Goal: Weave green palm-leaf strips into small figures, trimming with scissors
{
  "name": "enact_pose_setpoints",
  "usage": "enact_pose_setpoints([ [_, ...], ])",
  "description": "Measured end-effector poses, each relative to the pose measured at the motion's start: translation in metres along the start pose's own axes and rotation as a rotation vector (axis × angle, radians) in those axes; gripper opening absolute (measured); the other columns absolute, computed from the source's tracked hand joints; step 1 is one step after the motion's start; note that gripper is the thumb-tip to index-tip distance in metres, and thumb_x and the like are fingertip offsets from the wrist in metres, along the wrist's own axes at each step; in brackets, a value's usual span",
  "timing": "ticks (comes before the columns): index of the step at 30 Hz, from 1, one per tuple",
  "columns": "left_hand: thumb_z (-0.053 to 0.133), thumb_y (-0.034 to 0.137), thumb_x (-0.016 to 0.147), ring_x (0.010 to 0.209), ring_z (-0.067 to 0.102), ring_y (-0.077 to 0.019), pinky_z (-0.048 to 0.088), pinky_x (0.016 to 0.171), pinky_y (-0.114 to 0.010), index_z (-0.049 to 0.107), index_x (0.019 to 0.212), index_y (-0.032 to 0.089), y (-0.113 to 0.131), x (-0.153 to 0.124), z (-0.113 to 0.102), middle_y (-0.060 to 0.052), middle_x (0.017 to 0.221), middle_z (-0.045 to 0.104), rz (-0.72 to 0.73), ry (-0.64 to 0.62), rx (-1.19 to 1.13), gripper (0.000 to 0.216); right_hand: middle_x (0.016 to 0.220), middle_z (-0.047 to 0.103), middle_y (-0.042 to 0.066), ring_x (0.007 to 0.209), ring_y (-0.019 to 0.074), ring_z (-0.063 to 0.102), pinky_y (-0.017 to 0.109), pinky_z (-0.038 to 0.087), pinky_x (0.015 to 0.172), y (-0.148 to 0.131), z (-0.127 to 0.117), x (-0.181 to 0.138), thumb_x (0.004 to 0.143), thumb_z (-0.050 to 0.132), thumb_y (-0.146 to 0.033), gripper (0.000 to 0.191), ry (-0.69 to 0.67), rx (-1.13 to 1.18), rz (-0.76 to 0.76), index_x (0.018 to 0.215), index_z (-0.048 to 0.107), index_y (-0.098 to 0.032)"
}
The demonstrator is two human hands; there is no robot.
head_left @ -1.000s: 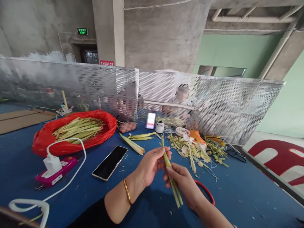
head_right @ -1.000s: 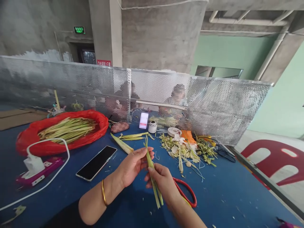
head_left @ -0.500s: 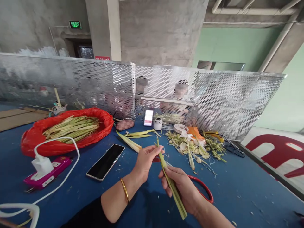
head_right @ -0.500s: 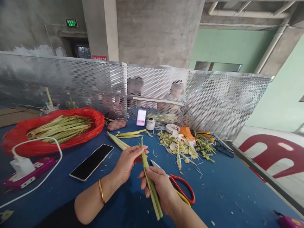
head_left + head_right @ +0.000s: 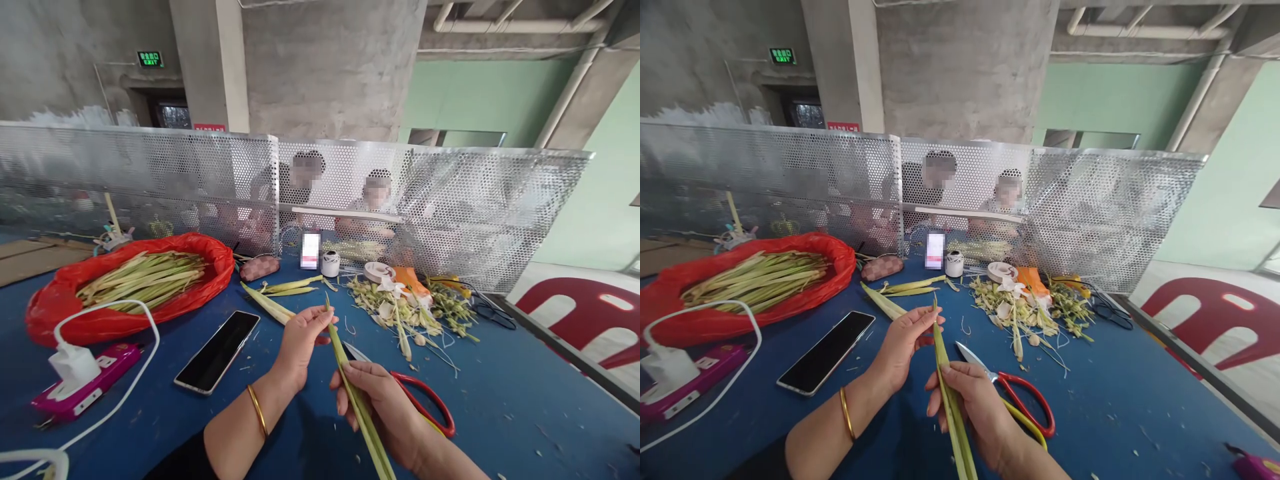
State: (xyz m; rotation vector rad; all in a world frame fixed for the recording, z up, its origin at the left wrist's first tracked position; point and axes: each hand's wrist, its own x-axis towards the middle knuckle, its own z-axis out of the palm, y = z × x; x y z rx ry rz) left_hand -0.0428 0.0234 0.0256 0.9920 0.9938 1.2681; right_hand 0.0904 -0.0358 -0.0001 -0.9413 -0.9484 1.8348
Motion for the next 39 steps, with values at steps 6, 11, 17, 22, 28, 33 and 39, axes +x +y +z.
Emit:
enact_pose_setpoints([
  [6,0.076,0.039,0.064,0.064,0.057,-0.0107,0.042,0.057,-0.019,0.072,0.086,0.015,0.003,0.009,-0.009,-0.003,0.07,0.067,0.036,0.05,0.008,0.032,0.047,0.062,0.003,0.031,0.0059,0.043,0.017,0.026,0.035,0.004,-0.002,0.004,0.075,0.063,-0.049,0.039,-0.028,-0.075,0.036,0.069,0.067,-0.01],
  [11,0.064,0.051,0.075,0.075,0.062,-0.0159,0.047,0.06,-0.023,0.068,0.101,0.016,0.001,0.013,-0.013,-0.009,0.095,0.07,0.108,0.117,0.101,0.044,0.047,0.06,0.002,0.032,0.0054,0.041,0.018,0.025,0.037,0.001,-0.002,0.005,0.076,0.063,-0.048,0.038,0.036,-0.066,-0.048,0.07,0.067,-0.011],
  [17,0.068,0.049,0.074,0.078,0.061,-0.0152,0.047,0.063,-0.023,0.067,0.091,0.013,-0.006,0.003,-0.007,-0.007,0.087,0.067,-0.125,-0.161,0.041,0.039,0.056,0.062,0.002,0.04,0.0067,0.046,0.018,0.03,0.042,-0.002,-0.007,0.005,0.08,0.062,-0.047,0.035,0.119,-0.04,-0.162,0.076,0.067,-0.012],
  [22,0.077,0.036,0.065,0.062,0.057,-0.0099,0.046,0.064,-0.022,0.067,0.076,0.014,-0.006,-0.003,-0.002,-0.001,0.069,0.063,-0.166,-0.229,-0.042,0.027,0.06,0.065,0.004,0.044,0.0095,0.05,0.021,0.038,0.046,-0.001,-0.005,0.003,0.082,0.057,-0.055,0.043,0.083,-0.147,-0.074,0.081,0.066,-0.013],
  [28,0.077,0.033,0.063,0.058,0.058,-0.0119,0.049,0.06,-0.025,0.064,0.074,0.015,-0.004,-0.002,-0.001,0.0,0.063,0.062,-0.184,-0.137,-0.11,0.025,0.068,0.062,0.003,0.064,0.0152,0.055,0.023,0.042,0.056,-0.008,-0.011,0.007,0.069,0.065,-0.065,0.048,0.253,-0.371,-0.26,0.074,0.065,-0.016],
  [33,0.077,0.032,0.062,0.059,0.056,-0.0119,0.047,0.055,-0.024,0.064,0.075,0.015,-0.009,0.0,-0.002,0.001,0.065,0.061,-0.162,-0.05,-0.042,0.025,0.059,0.057,0.0,0.058,0.0136,0.051,0.024,0.039,0.054,-0.005,-0.016,0.009,0.066,0.073,-0.052,0.037,0.236,-0.477,-0.243,0.069,0.064,-0.016],
  [39,0.074,0.032,0.064,0.061,0.057,-0.0124,0.046,0.054,-0.023,0.061,0.072,0.016,-0.007,-0.001,-0.001,0.001,0.065,0.061,-0.115,-0.053,0.024,0.022,0.06,0.056,-0.001,0.059,0.0127,0.05,0.024,0.039,0.056,-0.008,-0.01,0.005,0.068,0.07,-0.053,0.037,0.244,-0.385,-0.26,0.067,0.06,-0.017],
])
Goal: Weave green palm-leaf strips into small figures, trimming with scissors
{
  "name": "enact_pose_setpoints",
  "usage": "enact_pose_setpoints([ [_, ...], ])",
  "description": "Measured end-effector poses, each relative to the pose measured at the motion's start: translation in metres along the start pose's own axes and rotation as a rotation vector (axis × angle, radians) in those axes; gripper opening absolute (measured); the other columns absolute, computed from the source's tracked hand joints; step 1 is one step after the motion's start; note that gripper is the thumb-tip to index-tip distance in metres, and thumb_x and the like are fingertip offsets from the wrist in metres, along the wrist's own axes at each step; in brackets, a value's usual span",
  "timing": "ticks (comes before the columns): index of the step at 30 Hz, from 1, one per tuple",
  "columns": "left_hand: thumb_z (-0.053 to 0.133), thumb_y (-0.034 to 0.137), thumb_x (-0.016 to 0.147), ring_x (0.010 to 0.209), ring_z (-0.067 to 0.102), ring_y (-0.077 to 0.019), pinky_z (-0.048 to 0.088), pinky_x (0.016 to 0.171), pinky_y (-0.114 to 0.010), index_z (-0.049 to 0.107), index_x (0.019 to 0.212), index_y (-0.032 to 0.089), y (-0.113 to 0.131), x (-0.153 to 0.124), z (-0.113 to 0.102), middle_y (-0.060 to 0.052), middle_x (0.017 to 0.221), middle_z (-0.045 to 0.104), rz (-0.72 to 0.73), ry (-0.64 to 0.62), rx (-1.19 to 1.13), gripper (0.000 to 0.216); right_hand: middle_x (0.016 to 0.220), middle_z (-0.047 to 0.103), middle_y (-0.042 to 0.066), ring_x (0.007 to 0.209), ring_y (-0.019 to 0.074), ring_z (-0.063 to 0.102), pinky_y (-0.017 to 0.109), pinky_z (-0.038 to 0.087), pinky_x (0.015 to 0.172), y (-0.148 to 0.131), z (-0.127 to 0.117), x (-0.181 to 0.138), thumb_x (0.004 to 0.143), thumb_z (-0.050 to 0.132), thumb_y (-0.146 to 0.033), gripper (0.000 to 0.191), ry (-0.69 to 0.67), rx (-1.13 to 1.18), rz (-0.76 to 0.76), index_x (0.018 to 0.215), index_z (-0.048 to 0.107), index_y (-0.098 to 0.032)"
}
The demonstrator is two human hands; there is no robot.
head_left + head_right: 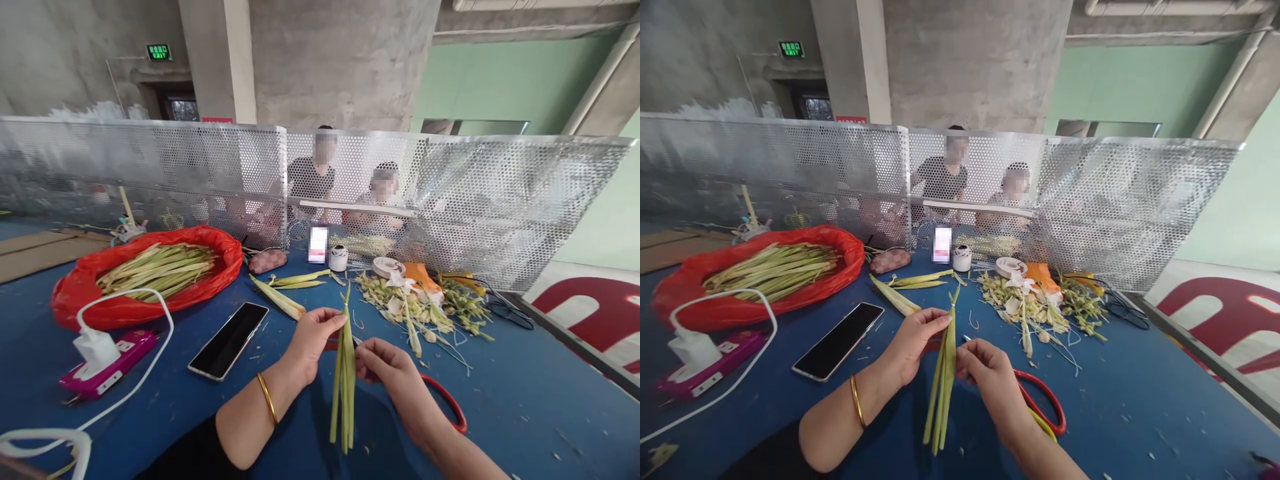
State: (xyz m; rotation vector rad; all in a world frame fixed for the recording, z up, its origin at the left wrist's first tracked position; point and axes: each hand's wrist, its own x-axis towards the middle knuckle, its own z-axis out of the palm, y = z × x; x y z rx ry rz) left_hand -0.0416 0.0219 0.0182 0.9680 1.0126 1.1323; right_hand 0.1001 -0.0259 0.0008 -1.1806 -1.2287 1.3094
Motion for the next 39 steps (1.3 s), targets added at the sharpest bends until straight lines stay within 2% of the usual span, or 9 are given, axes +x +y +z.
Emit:
enact_pose_setpoints([
  [5,0.072,0.036,0.066,0.063,0.059,-0.0133,0.045,0.054,-0.022,0.058,0.07,0.017,0.002,-0.005,0.003,0.0,0.066,0.062,0.003,-0.054,0.041,0.024,0.057,0.05,-0.005,0.055,0.0101,0.044,0.022,0.034,0.053,-0.001,0.0,-0.001,0.065,0.076,-0.048,0.036,0.004,-0.051,-0.044,0.066,0.057,-0.017],
  [14,0.074,0.04,0.064,0.047,0.042,-0.0048,0.026,0.043,-0.018,0.057,0.065,0.016,0.01,-0.005,0.0,0.004,0.059,0.054,-0.094,-0.081,-0.03,0.03,0.064,0.06,-0.001,0.054,0.0105,0.052,0.021,0.037,0.049,-0.008,-0.006,-0.001,0.069,0.072,-0.052,0.036,0.046,0.157,0.09,0.07,0.06,-0.018],
  [22,0.078,0.029,0.06,0.055,0.051,-0.0068,0.042,0.06,-0.021,0.068,0.081,0.014,0.008,-0.003,-0.001,0.0,0.072,0.063,-0.069,-0.112,-0.001,0.027,0.055,0.056,-0.003,0.047,0.0102,0.049,0.022,0.037,0.045,-0.007,-0.006,-0.001,0.07,0.069,-0.055,0.039,0.053,-0.003,0.046,0.068,0.054,-0.019],
  [25,0.077,0.037,0.063,0.052,0.047,-0.0066,0.04,0.055,-0.021,0.069,0.086,0.016,0.007,-0.004,-0.001,0.002,0.065,0.059,-0.081,-0.122,0.037,0.033,0.056,0.055,-0.004,0.05,0.0119,0.053,0.022,0.038,0.045,-0.005,-0.001,-0.003,0.07,0.069,-0.055,0.04,0.012,-0.018,0.024,0.067,0.051,-0.019],
  [29,0.075,0.041,0.065,0.047,0.041,-0.0055,0.031,0.047,-0.02,0.072,0.078,0.013,0.005,-0.003,-0.003,0.003,0.056,0.053,-0.06,-0.124,0.123,0.032,0.064,0.06,-0.001,0.059,0.0144,0.059,0.024,0.043,0.052,-0.004,-0.006,0.006,0.07,0.065,-0.062,0.046,-0.081,0.008,0.051,0.078,0.058,-0.018],
  [33,0.075,0.044,0.063,0.046,0.039,-0.005,0.024,0.043,-0.019,0.073,0.08,0.013,0.004,0.002,-0.005,0.002,0.06,0.056,-0.115,-0.084,0.113,0.035,0.068,0.064,0.002,0.056,0.0163,0.058,0.027,0.045,0.051,-0.006,-0.044,0.035,0.074,0.052,-0.073,0.057,0.148,0.205,0.077,0.096,0.059,-0.021],
  [36,0.073,0.047,0.066,0.048,0.042,-0.0052,0.025,0.043,-0.018,0.073,0.083,0.014,0.004,0.002,-0.005,0.0,0.065,0.058,-0.157,-0.111,0.062,0.037,0.08,0.068,0.005,0.072,0.0197,0.064,0.029,0.049,0.063,-0.008,-0.071,0.049,0.073,0.06,-0.065,0.048,0.381,0.161,0.014,0.094,0.06,-0.022],
  [38,0.071,0.05,0.069,0.051,0.046,-0.0055,0.026,0.043,-0.017,0.072,0.084,0.014,0.006,0.001,-0.005,-0.001,0.068,0.06,-0.174,-0.143,0.03,0.039,0.088,0.07,0.006,0.084,0.0215,0.064,0.03,0.047,0.071,-0.009,-0.072,0.047,0.07,0.066,-0.061,0.047,0.379,0.006,-0.019,0.094,0.064,-0.02],
  [39,0.069,0.052,0.07,0.052,0.048,-0.0059,0.027,0.043,-0.017,0.072,0.085,0.014,0.007,0.0,-0.005,-0.002,0.07,0.062,-0.18,-0.16,0.013,0.041,0.088,0.071,0.007,0.087,0.0223,0.064,0.031,0.047,0.075,-0.009,-0.068,0.043,0.069,0.068,-0.06,0.047,0.297,-0.054,-0.043,0.091,0.066,-0.019],
])
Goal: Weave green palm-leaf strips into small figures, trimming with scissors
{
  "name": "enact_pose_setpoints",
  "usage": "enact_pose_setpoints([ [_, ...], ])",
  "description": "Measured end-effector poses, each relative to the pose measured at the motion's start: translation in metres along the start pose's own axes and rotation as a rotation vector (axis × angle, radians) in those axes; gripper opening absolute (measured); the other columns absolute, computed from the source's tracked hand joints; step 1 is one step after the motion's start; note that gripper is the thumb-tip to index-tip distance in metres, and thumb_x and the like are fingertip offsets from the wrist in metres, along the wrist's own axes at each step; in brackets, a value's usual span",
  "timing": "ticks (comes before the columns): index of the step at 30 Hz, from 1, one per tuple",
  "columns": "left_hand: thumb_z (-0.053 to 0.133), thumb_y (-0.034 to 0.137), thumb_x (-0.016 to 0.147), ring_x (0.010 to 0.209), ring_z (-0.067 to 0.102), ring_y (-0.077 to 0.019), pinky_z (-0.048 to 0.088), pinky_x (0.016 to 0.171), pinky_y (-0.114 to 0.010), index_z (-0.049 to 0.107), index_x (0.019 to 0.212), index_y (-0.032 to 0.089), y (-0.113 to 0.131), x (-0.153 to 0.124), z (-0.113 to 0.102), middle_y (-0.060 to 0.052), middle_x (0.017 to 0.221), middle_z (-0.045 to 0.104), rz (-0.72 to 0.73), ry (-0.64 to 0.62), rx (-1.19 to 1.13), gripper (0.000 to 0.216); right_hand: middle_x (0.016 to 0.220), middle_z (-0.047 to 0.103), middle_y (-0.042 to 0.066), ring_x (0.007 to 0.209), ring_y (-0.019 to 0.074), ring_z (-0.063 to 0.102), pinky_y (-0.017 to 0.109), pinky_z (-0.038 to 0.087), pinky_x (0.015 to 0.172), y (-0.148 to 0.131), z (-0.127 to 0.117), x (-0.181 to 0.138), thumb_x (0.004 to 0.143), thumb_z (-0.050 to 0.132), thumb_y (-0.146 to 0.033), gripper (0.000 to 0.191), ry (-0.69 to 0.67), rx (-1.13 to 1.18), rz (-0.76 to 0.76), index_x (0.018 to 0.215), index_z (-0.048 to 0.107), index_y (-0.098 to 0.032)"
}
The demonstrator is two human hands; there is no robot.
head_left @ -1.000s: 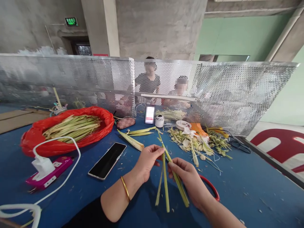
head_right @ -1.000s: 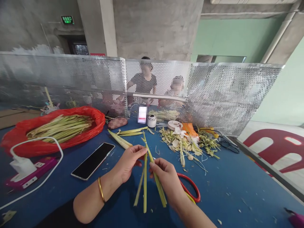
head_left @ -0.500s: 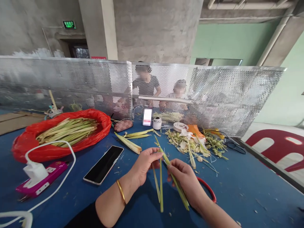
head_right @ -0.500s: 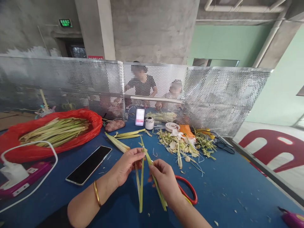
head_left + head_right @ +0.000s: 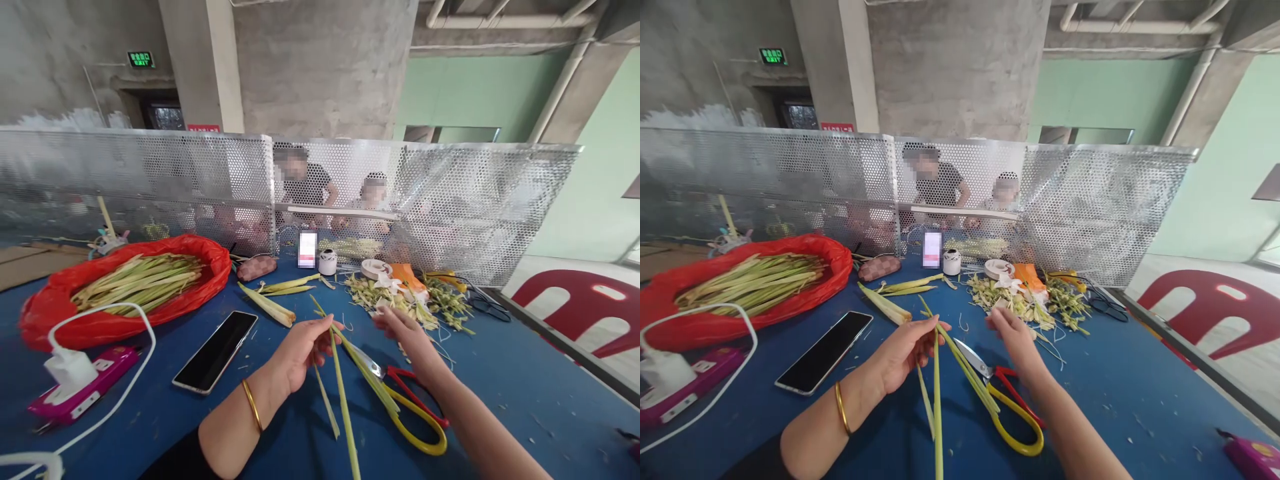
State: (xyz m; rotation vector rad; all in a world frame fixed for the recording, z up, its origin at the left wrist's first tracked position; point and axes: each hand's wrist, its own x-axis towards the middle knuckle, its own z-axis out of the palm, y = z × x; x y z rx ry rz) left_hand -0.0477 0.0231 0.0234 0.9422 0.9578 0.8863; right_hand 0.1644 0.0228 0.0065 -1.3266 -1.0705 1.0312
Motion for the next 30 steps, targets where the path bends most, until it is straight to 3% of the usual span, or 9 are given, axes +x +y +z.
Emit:
enact_pose_setpoints([
  [3,0.061,0.058,0.075,0.055,0.054,-0.008,0.03,0.043,-0.017,0.072,0.088,0.014,0.003,-0.004,0.001,-0.005,0.078,0.067,-0.008,-0.053,-0.045,0.047,0.077,0.07,0.003,0.077,0.0207,0.064,0.031,0.046,0.074,-0.002,0.019,-0.024,0.066,0.073,-0.055,0.039,-0.374,-0.085,-0.088,0.08,0.068,-0.018],
  [5,0.054,0.062,0.078,0.057,0.058,-0.0094,0.032,0.043,-0.018,0.071,0.09,0.014,0.006,-0.006,0.002,-0.008,0.085,0.069,-0.015,-0.084,-0.068,0.052,0.063,0.064,-0.001,0.059,0.0154,0.059,0.028,0.045,0.061,-0.002,0.032,-0.037,0.069,0.07,-0.056,0.039,-0.447,-0.082,-0.079,0.069,0.064,-0.018],
  [7,0.05,0.064,0.08,0.058,0.06,-0.0108,0.036,0.044,-0.018,0.07,0.092,0.013,0.008,-0.007,0.002,-0.01,0.089,0.07,-0.02,-0.103,-0.078,0.056,0.055,0.058,-0.002,0.049,0.0114,0.053,0.024,0.04,0.051,-0.001,0.037,-0.044,0.071,0.068,-0.058,0.042,-0.411,-0.056,-0.048,0.064,0.06,-0.018],
  [11,0.049,0.057,0.084,0.063,0.065,-0.0146,0.044,0.05,-0.022,0.068,0.094,0.013,0.01,-0.009,0.004,-0.013,0.096,0.071,-0.006,-0.089,-0.095,0.05,0.06,0.059,-0.001,0.052,0.0111,0.053,0.022,0.038,0.05,-0.001,0.033,-0.042,0.071,0.07,-0.054,0.038,-0.327,0.049,-0.022,0.07,0.062,-0.017],
  [17,0.073,0.03,0.071,0.063,0.065,-0.0133,0.043,0.051,-0.02,0.069,0.084,0.013,0.008,-0.012,0.006,-0.011,0.094,0.072,0.105,-0.039,-0.037,0.021,0.063,0.059,0.001,0.055,0.0129,0.053,0.024,0.039,0.051,-0.007,0.03,-0.043,0.069,0.074,-0.05,0.034,-0.302,0.128,0.014,0.068,0.063,-0.017],
  [25,0.07,0.028,0.071,0.064,0.064,-0.0129,0.044,0.053,-0.021,0.067,0.08,0.014,0.011,-0.013,0.004,-0.008,0.086,0.072,0.102,-0.029,-0.045,0.017,0.061,0.059,0.001,0.054,0.0116,0.051,0.023,0.037,0.049,-0.007,0.031,-0.044,0.07,0.073,-0.049,0.035,-0.305,0.161,0.031,0.064,0.061,-0.017],
  [30,0.068,0.025,0.072,0.061,0.061,-0.0111,0.043,0.052,-0.02,0.067,0.078,0.014,0.011,-0.012,0.004,-0.005,0.081,0.069,0.072,-0.027,-0.078,0.013,0.066,0.06,0.002,0.056,0.0118,0.053,0.022,0.038,0.05,-0.003,0.029,-0.044,0.076,0.068,-0.049,0.033,-0.314,0.172,0.029,0.075,0.066,-0.016],
])
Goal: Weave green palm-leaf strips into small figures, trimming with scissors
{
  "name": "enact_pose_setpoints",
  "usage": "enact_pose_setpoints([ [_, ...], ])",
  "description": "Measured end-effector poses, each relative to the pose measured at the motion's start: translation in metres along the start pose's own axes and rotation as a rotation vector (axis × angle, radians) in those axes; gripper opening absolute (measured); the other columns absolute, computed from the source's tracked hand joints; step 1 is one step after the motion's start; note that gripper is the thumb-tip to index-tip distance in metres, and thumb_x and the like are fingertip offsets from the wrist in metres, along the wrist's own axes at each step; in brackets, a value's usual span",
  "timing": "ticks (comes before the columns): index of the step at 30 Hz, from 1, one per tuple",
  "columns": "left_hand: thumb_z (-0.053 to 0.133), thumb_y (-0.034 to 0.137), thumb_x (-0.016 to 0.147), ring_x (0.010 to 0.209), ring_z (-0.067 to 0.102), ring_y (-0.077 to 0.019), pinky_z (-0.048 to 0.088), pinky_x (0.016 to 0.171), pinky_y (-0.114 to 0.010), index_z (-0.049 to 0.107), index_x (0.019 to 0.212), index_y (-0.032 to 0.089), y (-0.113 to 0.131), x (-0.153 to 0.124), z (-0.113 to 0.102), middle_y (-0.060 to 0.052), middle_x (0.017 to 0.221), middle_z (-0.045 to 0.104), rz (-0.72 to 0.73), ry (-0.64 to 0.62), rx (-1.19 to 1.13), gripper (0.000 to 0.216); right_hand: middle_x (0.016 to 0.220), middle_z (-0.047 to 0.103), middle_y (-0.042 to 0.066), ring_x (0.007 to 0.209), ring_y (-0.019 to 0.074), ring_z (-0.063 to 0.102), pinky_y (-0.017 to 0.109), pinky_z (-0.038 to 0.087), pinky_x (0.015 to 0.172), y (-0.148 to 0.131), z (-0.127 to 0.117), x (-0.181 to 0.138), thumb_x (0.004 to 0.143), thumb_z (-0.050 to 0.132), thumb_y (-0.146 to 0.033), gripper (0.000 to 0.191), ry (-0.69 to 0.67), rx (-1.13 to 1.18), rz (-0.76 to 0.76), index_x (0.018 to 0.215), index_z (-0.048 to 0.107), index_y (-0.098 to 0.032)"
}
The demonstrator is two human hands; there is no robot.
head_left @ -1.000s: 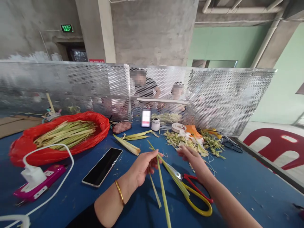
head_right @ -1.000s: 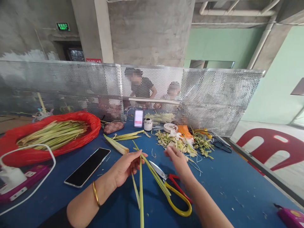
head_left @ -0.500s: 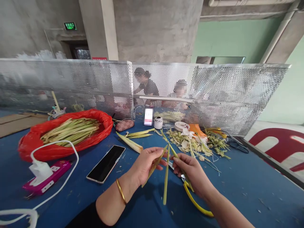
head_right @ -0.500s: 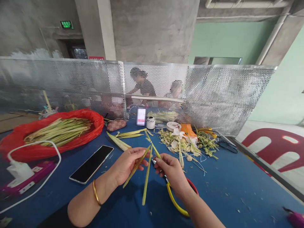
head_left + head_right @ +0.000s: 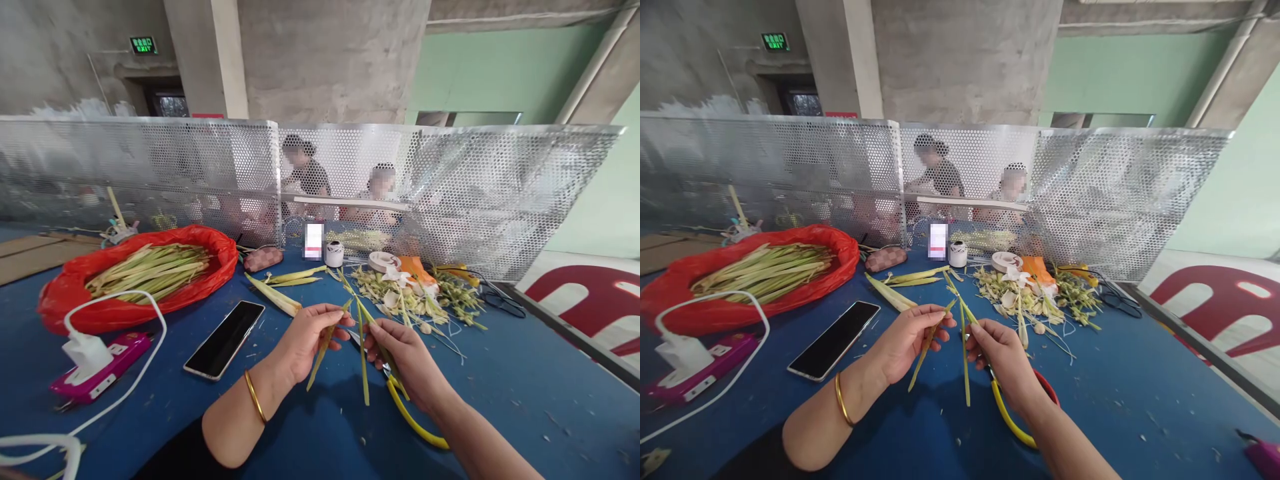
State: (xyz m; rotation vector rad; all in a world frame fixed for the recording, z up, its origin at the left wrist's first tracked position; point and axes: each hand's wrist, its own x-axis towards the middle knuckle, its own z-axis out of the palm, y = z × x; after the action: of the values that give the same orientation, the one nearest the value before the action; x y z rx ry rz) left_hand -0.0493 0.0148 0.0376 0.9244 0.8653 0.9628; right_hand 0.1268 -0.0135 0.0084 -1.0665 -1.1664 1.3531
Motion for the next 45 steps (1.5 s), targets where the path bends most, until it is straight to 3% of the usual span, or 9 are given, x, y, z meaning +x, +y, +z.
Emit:
enact_pose_setpoints([
  [5,0.063,0.03,0.078,0.06,0.06,-0.0108,0.046,0.054,-0.022,0.066,0.079,0.014,0.0,0.0,0.001,-0.005,0.079,0.067,-0.014,-0.016,-0.02,0.017,0.067,0.059,0.002,0.058,0.0118,0.051,0.022,0.038,0.051,0.0,0.002,0.0,0.077,0.067,-0.05,0.033,0.002,0.05,0.003,0.076,0.066,-0.017],
  [14,0.072,0.037,0.073,0.071,0.065,-0.0145,0.051,0.077,-0.029,0.067,0.089,0.014,-0.002,-0.001,0.002,-0.005,0.081,0.069,0.028,-0.012,0.04,0.028,0.06,0.055,0.0,0.055,0.0101,0.048,0.021,0.038,0.049,-0.002,0.007,-0.005,0.075,0.071,-0.047,0.033,-0.019,0.126,0.011,0.069,0.063,-0.015],
  [30,0.072,0.034,0.073,0.07,0.061,-0.0126,0.048,0.072,-0.026,0.072,0.089,0.016,-0.004,-0.004,0.003,-0.005,0.082,0.071,0.134,-0.044,0.183,0.025,0.062,0.053,-0.001,0.056,0.0113,0.049,0.022,0.037,0.049,0.0,0.014,-0.009,0.077,0.069,-0.046,0.032,-0.058,0.104,-0.014,0.069,0.062,-0.016],
  [34,0.069,0.035,0.075,0.077,0.062,-0.0165,0.048,0.07,-0.026,0.074,0.091,0.016,-0.006,-0.003,0.004,-0.007,0.082,0.072,0.188,-0.007,0.253,0.025,0.061,0.054,-0.001,0.057,0.0108,0.047,0.022,0.037,0.053,0.002,0.015,-0.009,0.077,0.069,-0.046,0.033,-0.023,0.055,-0.028,0.065,0.062,-0.016],
  [39,0.074,0.037,0.069,0.071,0.06,-0.0169,0.048,0.062,-0.026,0.075,0.089,0.016,-0.007,-0.002,0.007,-0.006,0.076,0.07,0.191,0.05,0.215,0.029,0.058,0.051,-0.002,0.054,0.009,0.04,0.022,0.034,0.053,0.002,0.018,-0.011,0.079,0.067,-0.046,0.034,-0.012,0.04,-0.007,0.062,0.062,-0.016],
  [45,0.073,0.039,0.071,0.068,0.06,-0.0146,0.048,0.069,-0.028,0.074,0.091,0.016,-0.005,-0.004,0.008,-0.005,0.073,0.068,0.16,-0.071,0.089,0.031,0.061,0.055,0.0,0.057,0.0106,0.048,0.023,0.041,0.059,0.004,0.02,-0.014,0.079,0.067,-0.045,0.032,-0.123,0.174,0.038,0.068,0.065,-0.016],
])
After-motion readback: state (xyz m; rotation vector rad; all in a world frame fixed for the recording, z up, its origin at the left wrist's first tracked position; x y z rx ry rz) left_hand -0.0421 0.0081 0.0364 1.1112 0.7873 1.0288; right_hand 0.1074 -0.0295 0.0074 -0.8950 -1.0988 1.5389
